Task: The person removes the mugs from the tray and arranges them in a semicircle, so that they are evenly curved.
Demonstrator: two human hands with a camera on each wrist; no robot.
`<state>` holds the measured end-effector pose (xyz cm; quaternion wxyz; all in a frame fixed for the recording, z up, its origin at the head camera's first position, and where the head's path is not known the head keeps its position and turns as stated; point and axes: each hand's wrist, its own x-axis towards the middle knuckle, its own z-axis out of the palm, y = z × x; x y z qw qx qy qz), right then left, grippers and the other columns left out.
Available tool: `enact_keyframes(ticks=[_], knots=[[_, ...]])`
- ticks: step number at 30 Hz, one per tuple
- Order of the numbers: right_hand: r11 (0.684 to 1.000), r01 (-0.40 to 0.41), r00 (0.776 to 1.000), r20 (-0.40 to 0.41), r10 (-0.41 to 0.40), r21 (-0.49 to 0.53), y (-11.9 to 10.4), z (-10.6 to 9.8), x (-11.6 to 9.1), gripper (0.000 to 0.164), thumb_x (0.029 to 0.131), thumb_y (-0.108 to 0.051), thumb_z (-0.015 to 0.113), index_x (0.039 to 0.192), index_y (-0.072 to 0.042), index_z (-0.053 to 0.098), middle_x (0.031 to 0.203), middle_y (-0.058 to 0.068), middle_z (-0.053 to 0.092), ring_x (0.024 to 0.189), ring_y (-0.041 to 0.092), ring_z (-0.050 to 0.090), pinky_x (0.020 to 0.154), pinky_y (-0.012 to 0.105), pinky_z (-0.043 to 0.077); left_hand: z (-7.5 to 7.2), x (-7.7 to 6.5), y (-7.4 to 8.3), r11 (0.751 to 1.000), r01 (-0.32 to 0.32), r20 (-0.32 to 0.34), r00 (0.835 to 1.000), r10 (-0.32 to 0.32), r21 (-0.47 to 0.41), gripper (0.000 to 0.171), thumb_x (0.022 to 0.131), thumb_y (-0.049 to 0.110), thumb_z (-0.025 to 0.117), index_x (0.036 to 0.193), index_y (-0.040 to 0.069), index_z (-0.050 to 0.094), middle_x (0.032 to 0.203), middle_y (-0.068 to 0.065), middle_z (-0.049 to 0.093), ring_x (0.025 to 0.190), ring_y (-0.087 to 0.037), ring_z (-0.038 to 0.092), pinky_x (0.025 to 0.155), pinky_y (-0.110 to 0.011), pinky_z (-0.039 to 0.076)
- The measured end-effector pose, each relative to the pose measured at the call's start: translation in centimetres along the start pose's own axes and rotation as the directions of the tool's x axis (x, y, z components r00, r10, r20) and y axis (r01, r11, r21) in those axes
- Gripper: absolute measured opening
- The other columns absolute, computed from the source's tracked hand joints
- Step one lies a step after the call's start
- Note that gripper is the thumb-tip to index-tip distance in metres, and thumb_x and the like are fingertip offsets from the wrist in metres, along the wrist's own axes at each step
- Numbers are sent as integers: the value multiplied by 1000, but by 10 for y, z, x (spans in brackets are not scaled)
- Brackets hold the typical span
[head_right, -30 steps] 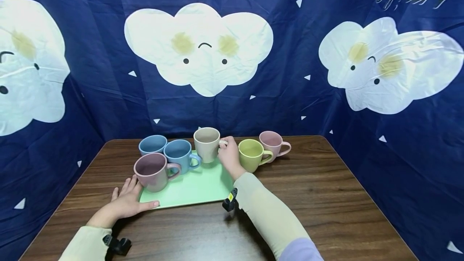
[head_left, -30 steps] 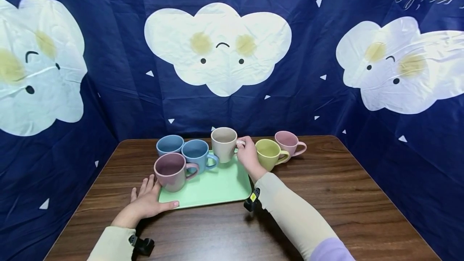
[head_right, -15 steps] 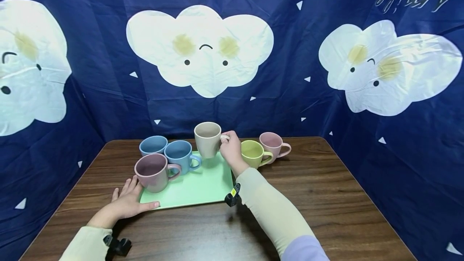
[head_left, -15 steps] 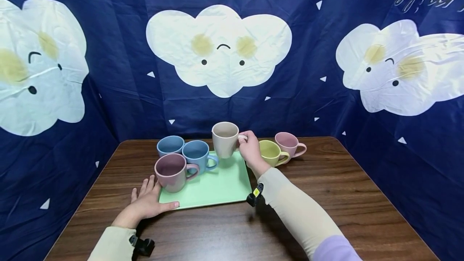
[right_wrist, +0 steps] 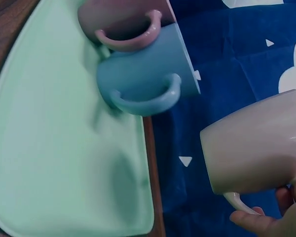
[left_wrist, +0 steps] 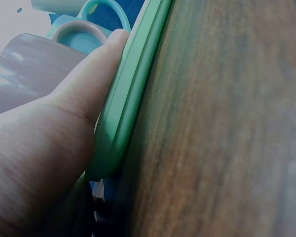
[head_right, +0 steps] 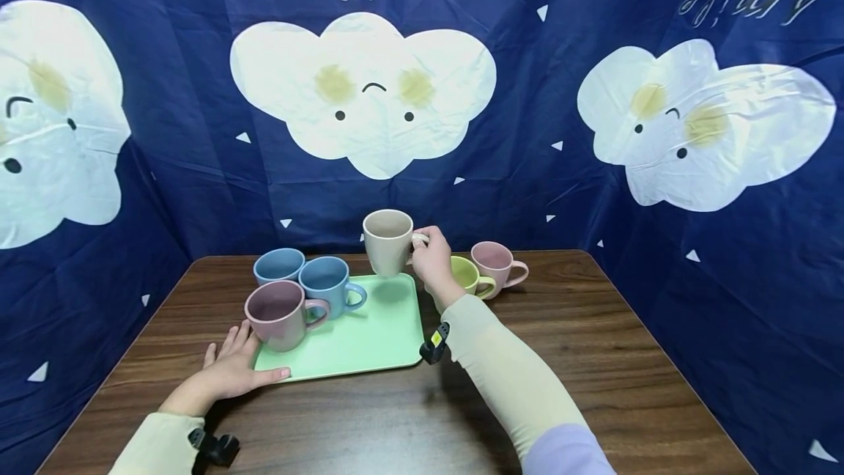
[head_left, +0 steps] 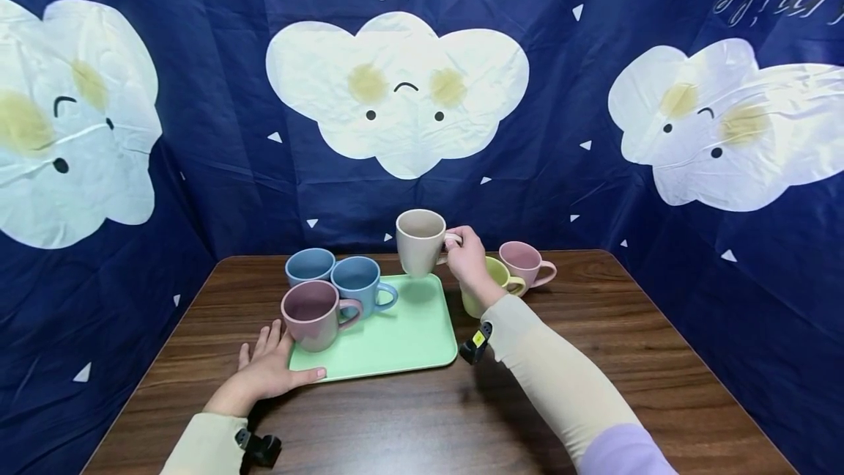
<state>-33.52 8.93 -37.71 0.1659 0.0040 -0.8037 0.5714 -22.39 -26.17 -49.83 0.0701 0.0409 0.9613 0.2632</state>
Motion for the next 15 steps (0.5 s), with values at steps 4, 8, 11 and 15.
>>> enact_keyframes(ticks=[4, 8, 11, 15], knots=[[999, 24, 1000, 3, -23, -25, -4, -12, 5, 14, 99, 0, 57, 110, 4, 63, 97, 16, 65, 91, 28, 60, 75, 31, 48, 3, 1, -3, 1000, -10, -14, 1000, 10, 1, 136, 70, 81, 70, 157, -8, 16, 158, -43, -1, 144, -62, -6, 102, -81, -15], [999, 17, 1000, 11, -17, -31, -8, -24, 11, 14, 100, -1, 55, 112, 3, 62, 98, 17, 65, 93, 28, 59, 78, 31, 46, 1, 0, 0, 1000, -6, -4, 1000, 6, -1, 135, 71, 80, 70, 157, -9, 15, 159, -42, -2, 145, -61, -7, 103, -80, -15], [1000, -4, 1000, 9, 4, -17, -10, -33, 16, 14, 101, -2, 54, 112, 2, 62, 99, 17, 64, 92, 26, 58, 76, 29, 45, -3, -1, 4, 1000, 5, 13, 1000, -5, 6, 133, 73, 78, 71, 157, -8, 14, 159, -42, -3, 145, -61, -8, 104, -79, -15], [1000, -15, 1000, 1, 15, 9, -10, -44, 21, 14, 101, -1, 54, 113, 3, 61, 100, 20, 64, 90, 26, 58, 69, 27, 47, -6, -4, 8, 999, 22, 30, 999, -23, 28, 130, 76, 73, 72, 157, -8, 12, 158, -42, -4, 145, -61, -7, 105, -80, -11]])
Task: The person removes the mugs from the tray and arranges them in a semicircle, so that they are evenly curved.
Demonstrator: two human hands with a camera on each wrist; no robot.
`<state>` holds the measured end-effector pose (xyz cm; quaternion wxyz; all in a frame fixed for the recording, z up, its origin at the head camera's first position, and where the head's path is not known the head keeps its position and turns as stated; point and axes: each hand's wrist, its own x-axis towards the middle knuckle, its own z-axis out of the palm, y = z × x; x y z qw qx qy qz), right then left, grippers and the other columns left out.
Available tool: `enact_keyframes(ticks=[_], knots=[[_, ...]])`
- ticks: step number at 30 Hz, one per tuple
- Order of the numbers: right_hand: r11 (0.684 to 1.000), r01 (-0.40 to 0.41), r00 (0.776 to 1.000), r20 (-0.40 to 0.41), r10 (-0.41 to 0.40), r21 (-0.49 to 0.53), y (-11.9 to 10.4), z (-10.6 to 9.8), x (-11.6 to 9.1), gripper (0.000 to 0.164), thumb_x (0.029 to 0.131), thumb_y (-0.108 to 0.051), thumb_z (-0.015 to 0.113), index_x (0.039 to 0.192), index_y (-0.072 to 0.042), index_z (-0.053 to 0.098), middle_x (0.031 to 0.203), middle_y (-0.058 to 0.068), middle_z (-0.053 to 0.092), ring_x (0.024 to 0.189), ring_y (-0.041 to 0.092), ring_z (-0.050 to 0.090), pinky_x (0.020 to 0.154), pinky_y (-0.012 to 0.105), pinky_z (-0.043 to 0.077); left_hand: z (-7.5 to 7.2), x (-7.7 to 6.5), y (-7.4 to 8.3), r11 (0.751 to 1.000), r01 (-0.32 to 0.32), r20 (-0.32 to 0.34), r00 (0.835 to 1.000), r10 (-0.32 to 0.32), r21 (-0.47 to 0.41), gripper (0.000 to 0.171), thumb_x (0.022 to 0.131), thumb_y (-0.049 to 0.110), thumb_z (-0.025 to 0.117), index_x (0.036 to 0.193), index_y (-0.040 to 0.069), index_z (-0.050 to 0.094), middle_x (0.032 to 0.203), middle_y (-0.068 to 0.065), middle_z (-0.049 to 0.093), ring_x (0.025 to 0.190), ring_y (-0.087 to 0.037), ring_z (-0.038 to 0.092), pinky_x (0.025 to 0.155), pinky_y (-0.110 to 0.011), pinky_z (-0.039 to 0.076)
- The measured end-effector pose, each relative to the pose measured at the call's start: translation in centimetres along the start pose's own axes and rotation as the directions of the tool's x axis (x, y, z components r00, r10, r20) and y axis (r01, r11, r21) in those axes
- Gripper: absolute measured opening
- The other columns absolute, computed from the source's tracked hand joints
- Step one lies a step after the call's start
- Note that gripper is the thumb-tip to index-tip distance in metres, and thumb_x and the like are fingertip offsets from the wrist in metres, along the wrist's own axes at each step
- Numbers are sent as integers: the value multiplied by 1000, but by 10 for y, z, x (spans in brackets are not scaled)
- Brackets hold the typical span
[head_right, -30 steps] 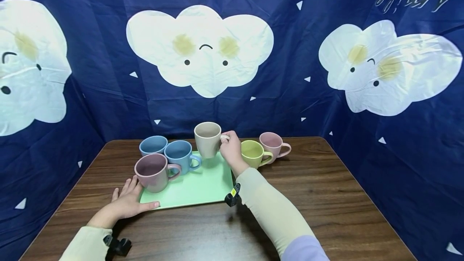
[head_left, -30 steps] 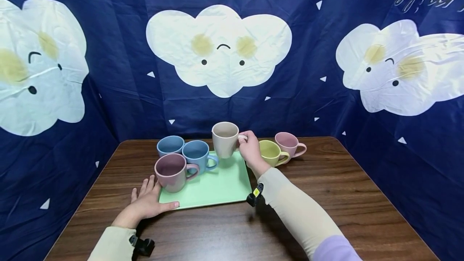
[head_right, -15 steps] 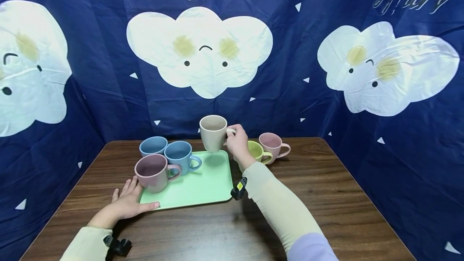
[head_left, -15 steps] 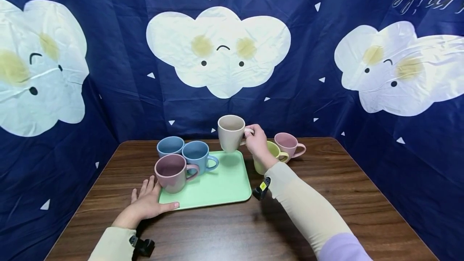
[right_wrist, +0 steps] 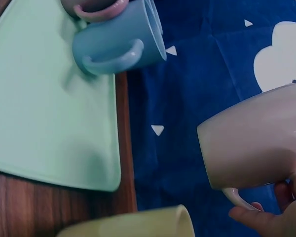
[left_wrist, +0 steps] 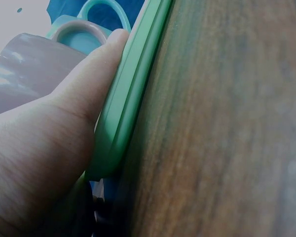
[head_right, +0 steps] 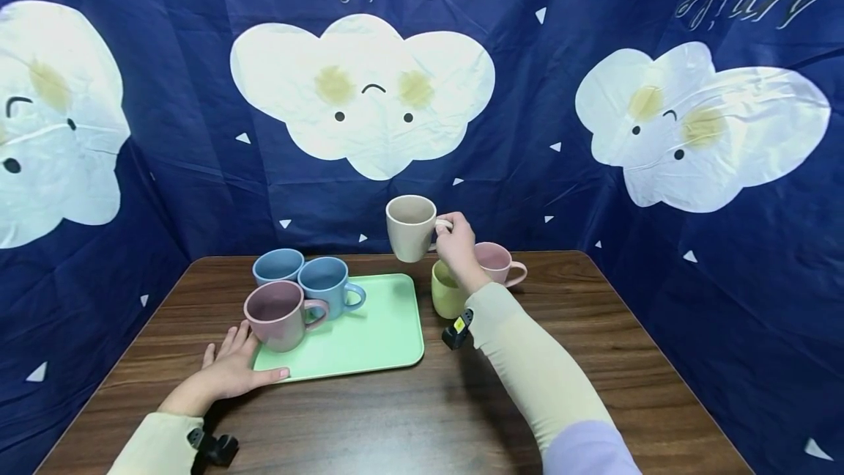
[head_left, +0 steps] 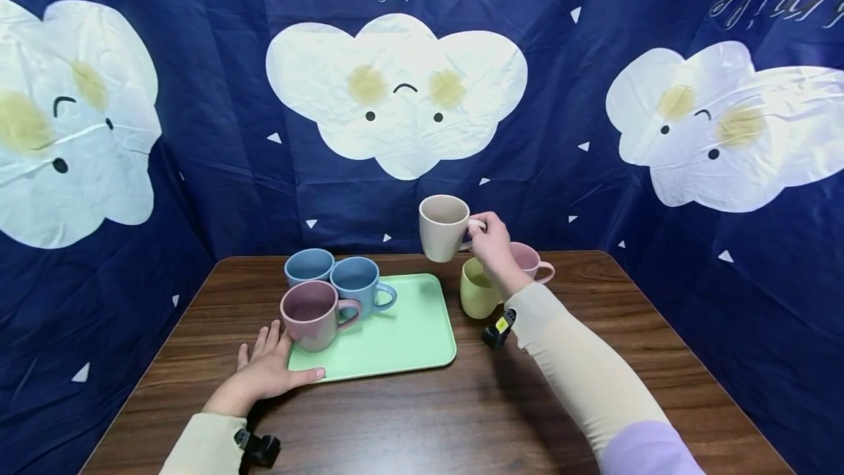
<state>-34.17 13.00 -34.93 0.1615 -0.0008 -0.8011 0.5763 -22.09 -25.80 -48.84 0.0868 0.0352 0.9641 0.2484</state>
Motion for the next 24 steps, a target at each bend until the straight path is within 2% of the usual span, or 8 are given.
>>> enact_keyframes(ticks=[7, 13, 20, 24], knots=[[999, -22, 1000, -14, 23, 29, 1, -21, 6, 16, 103, -3, 51, 115, 4, 59, 104, 22, 63, 91, 25, 58, 71, 33, 54, 1, 0, -1, 1000, -5, -3, 1000, 5, 0, 130, 76, 73, 72, 157, -9, 11, 158, -43, -3, 145, -61, -7, 105, -80, -11], [994, -40, 998, -37, 44, 102, 2, -38, 10, 16, 105, -3, 49, 116, 6, 56, 105, 24, 59, 100, 32, 56, 76, 33, 48, 6, 4, -7, 999, -21, -17, 1000, 21, -30, 135, 72, 80, 70, 158, -7, 12, 158, -43, -4, 145, -61, -8, 104, -79, -15], [1000, -9, 998, -59, 7, -28, 5, -59, 17, 19, 105, -4, 48, 120, 5, 57, 107, 23, 62, 102, 32, 58, 79, 33, 51, 14, 10, -16, 999, -48, -58, 997, 46, -23, 138, 68, 86, 67, 157, -7, 16, 158, -44, -1, 144, -63, -6, 101, -81, -15], [1000, -10, 998, -65, 8, -25, 7, -70, 21, 21, 106, -5, 47, 122, 6, 55, 109, 23, 60, 99, 29, 58, 81, 37, 53, 17, 12, -19, 999, -51, -82, 995, 49, -20, 139, 67, 85, 68, 156, -9, 17, 157, -44, 1, 143, -64, -4, 101, -82, -15]])
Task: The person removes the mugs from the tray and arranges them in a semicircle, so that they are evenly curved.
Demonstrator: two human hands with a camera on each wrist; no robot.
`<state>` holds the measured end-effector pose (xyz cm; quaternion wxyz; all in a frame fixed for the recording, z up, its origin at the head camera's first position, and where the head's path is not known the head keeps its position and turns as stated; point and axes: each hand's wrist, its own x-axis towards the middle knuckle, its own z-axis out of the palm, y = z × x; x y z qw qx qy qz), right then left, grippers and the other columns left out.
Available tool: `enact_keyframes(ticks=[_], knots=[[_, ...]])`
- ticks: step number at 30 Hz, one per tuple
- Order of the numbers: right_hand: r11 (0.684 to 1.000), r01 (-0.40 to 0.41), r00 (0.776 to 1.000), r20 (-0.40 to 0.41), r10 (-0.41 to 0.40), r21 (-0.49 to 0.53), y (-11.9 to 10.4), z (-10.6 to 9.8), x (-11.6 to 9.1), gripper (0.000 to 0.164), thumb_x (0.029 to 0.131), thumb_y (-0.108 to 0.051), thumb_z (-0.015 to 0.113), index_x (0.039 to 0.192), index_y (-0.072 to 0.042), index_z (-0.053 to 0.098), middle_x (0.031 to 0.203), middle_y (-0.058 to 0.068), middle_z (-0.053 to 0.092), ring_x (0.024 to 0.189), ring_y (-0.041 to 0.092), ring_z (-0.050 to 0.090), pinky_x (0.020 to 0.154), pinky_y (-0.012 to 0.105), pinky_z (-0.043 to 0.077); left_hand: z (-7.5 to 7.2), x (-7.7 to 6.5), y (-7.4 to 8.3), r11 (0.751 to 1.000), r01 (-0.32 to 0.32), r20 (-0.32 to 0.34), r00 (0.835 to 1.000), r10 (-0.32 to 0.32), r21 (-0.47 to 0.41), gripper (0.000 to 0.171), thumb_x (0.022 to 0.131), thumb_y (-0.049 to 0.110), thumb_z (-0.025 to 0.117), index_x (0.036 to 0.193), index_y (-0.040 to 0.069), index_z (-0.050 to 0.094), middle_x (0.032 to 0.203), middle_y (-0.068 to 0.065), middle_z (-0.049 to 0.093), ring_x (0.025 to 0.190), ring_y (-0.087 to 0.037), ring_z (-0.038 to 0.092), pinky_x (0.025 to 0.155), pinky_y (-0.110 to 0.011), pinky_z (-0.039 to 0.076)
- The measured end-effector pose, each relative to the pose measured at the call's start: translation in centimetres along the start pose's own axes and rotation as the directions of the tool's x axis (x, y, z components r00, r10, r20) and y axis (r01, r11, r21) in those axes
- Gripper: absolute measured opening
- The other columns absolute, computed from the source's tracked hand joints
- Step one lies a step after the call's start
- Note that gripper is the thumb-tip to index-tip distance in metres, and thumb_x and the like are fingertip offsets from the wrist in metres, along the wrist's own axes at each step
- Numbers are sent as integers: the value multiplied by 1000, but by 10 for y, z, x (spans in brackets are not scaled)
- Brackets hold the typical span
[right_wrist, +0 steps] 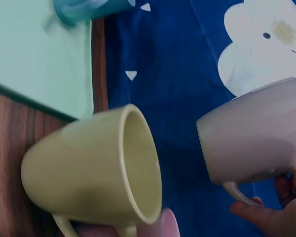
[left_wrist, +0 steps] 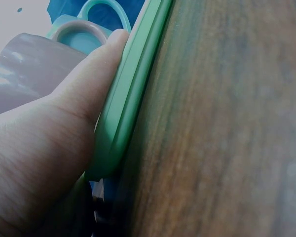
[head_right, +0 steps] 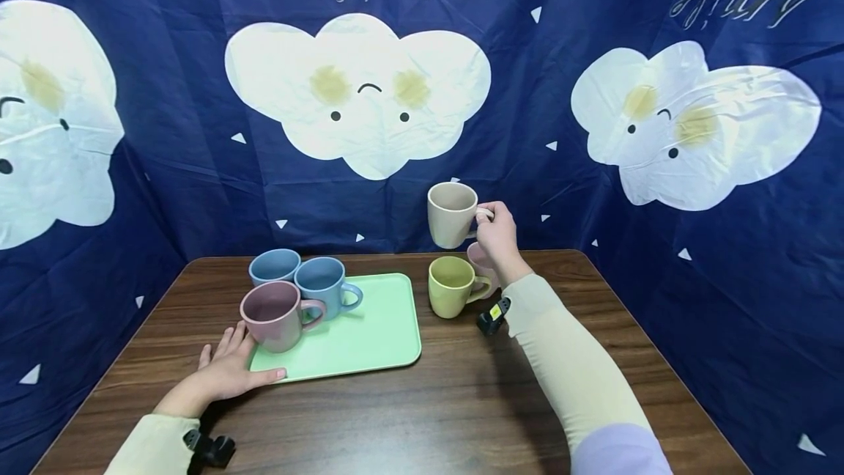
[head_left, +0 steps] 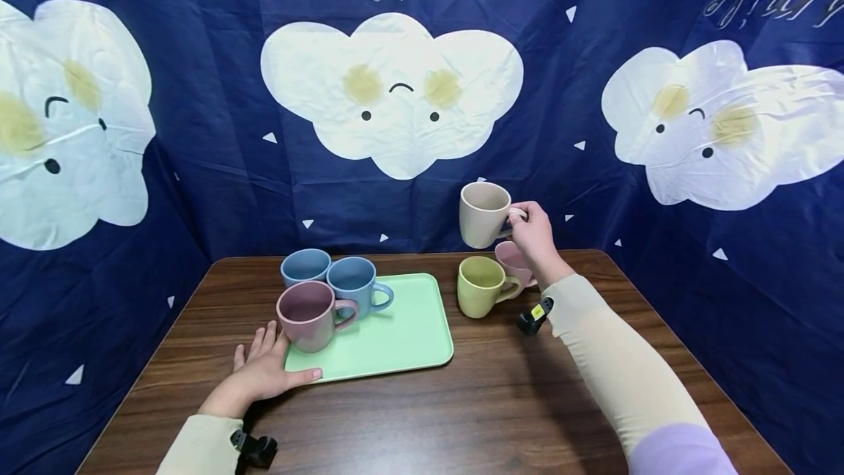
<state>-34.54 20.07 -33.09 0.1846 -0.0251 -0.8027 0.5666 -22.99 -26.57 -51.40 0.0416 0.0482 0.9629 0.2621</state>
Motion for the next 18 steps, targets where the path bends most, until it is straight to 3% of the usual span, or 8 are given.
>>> enact_keyframes(ticks=[4, 6, 9, 13, 18], knots=[[999, -16, 1000, -9, 16, 45, 2, -9, 5, 22, 106, -6, 46, 123, 6, 53, 105, 17, 58, 93, 21, 57, 80, 38, 55, 0, -1, 1, 1000, 3, -5, 1000, -3, -3, 140, 66, 86, 68, 156, -9, 18, 157, -44, 2, 144, -63, -4, 101, -81, -15], [998, -19, 1000, -20, 21, 61, 3, -15, 8, 22, 106, -5, 46, 123, 7, 53, 104, 16, 57, 89, 17, 55, 77, 33, 55, -1, -2, 3, 1000, 8, 1, 1000, -8, 2, 141, 66, 87, 67, 156, -8, 17, 158, -44, 1, 144, -63, -4, 102, -81, -15], [996, -20, 999, -40, 24, 85, 5, -24, 12, 21, 105, -3, 47, 123, 8, 52, 101, 15, 56, 90, 19, 56, 76, 32, 54, -6, -4, 8, 1000, 25, 30, 999, -26, 10, 137, 70, 82, 69, 157, -8, 15, 158, -43, -1, 144, -62, -5, 103, -81, -14], [997, -16, 997, -68, 21, 71, 9, -35, 18, 21, 105, -2, 48, 122, 8, 53, 98, 12, 55, 89, 17, 56, 70, 27, 54, -16, -8, 19, 998, 50, 76, 996, -52, 34, 131, 75, 75, 72, 158, -8, 12, 158, -43, -3, 144, -62, -7, 104, -81, -11], [998, -11, 996, -91, 16, 54, 16, -49, 23, 22, 104, -2, 47, 123, 8, 53, 99, 13, 55, 84, 11, 54, 66, 23, 52, -17, -9, 21, 997, 55, 86, 995, -59, 47, 129, 77, 73, 71, 158, -8, 11, 158, -43, -3, 145, -62, -6, 105, -81, -9]])
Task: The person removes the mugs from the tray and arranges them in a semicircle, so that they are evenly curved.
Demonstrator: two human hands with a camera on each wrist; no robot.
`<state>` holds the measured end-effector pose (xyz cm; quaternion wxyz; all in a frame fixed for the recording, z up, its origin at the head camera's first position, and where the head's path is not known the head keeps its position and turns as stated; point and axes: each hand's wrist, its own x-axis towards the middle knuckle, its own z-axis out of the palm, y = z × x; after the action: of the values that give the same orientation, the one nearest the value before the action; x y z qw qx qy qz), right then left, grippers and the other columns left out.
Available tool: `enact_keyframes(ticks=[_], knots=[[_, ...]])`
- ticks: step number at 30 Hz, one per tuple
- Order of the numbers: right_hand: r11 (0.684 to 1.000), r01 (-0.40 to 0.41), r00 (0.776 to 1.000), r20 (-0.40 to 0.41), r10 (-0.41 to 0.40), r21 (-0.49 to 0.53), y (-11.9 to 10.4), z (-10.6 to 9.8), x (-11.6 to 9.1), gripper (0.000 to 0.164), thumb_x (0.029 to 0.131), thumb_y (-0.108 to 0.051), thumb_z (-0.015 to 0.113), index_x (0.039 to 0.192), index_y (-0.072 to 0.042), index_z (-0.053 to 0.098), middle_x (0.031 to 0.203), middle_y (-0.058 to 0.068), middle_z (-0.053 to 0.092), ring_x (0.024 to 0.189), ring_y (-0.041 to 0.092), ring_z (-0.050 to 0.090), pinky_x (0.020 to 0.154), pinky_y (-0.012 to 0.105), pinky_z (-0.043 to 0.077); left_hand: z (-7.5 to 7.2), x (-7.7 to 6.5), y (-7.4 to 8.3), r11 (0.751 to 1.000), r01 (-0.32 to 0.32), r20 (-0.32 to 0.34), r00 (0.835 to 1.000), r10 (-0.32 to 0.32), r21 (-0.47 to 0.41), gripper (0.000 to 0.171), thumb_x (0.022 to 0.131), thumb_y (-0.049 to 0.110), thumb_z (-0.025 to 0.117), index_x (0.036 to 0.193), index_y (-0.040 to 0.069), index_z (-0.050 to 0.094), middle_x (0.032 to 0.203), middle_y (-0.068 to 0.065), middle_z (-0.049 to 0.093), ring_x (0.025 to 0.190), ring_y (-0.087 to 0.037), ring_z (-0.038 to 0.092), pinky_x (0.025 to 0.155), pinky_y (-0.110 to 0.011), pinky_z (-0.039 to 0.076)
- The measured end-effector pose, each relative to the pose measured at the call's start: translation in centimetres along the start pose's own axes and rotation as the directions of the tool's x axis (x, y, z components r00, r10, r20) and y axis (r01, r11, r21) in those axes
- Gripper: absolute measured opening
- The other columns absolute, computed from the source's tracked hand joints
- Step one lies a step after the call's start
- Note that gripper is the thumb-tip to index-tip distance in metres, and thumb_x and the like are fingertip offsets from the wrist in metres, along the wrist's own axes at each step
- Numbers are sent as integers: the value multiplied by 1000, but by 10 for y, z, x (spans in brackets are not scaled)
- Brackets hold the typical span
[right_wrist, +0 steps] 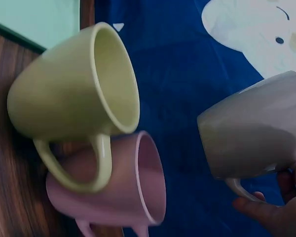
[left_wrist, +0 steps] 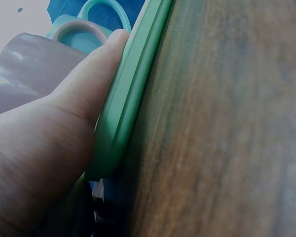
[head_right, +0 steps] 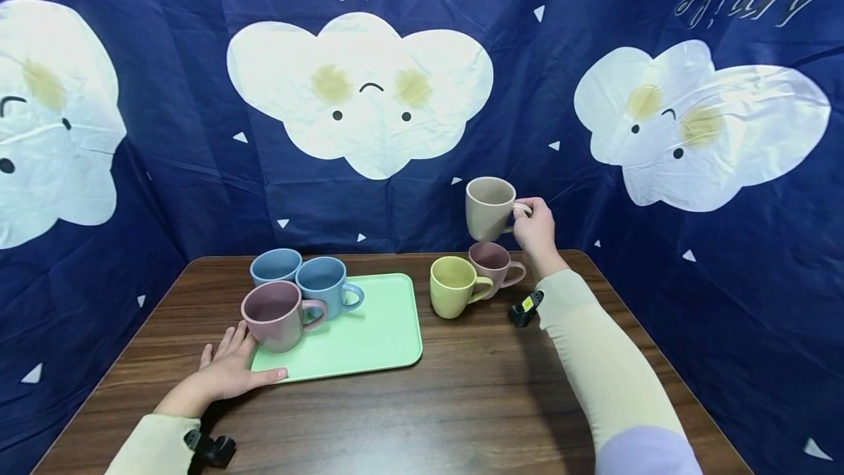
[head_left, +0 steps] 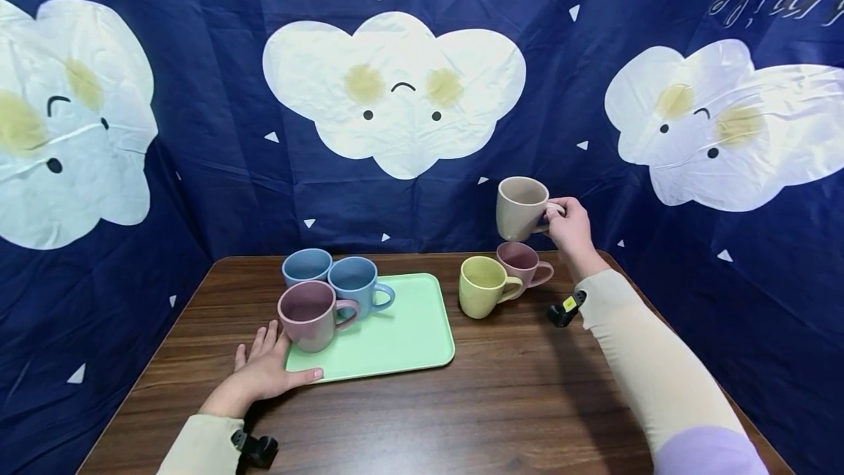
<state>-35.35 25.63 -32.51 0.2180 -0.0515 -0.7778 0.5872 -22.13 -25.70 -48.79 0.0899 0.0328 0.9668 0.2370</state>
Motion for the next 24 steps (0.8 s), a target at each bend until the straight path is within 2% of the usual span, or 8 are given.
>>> enact_keyframes(ticks=[3, 10, 18, 20, 24], knots=[[1000, 5, 1000, -16, -5, -10, 3, -10, 3, 24, 104, -2, 47, 124, 9, 53, 98, 12, 55, 83, 8, 53, 66, 23, 53, 2, 1, -2, 1000, -7, -6, 1000, 6, -19, 131, 75, 74, 72, 157, -9, 12, 158, -43, -4, 145, -61, -7, 104, -80, -12], [999, -15, 999, -36, 14, -39, 10, -32, 6, 24, 105, -5, 48, 124, 8, 52, 98, 9, 55, 82, 5, 54, 74, 31, 57, 6, 5, -9, 999, -14, -23, 1000, 13, -43, 136, 72, 80, 70, 157, -10, 13, 158, -42, -4, 145, -61, -8, 103, -79, -16], [995, -38, 998, -48, 33, -96, 14, -50, 2, 25, 106, -7, 48, 125, 7, 53, 97, 10, 58, 79, 2, 53, 66, 22, 55, 5, 4, -7, 999, -1, -16, 1000, 1, -37, 137, 71, 81, 69, 157, -9, 12, 159, -42, -3, 145, -60, -8, 104, -79, -16], [994, -29, 998, -49, 24, -102, 17, -54, 0, 25, 105, -7, 49, 124, 8, 53, 95, 9, 59, 79, 4, 55, 65, 21, 55, 5, 3, -6, 999, 3, -6, 1000, -4, -36, 136, 72, 79, 70, 157, -10, 12, 158, -42, -4, 145, -60, -8, 104, -79, -15], [987, -1, 999, -51, -8, -163, 24, -66, -3, 26, 105, -7, 49, 123, 10, 55, 96, 12, 62, 84, 10, 58, 67, 14, 47, 3, 2, -3, 999, 11, -3, 1000, -11, -30, 133, 74, 75, 72, 157, -10, 12, 159, -42, -3, 145, -61, -7, 105, -79, -13]])
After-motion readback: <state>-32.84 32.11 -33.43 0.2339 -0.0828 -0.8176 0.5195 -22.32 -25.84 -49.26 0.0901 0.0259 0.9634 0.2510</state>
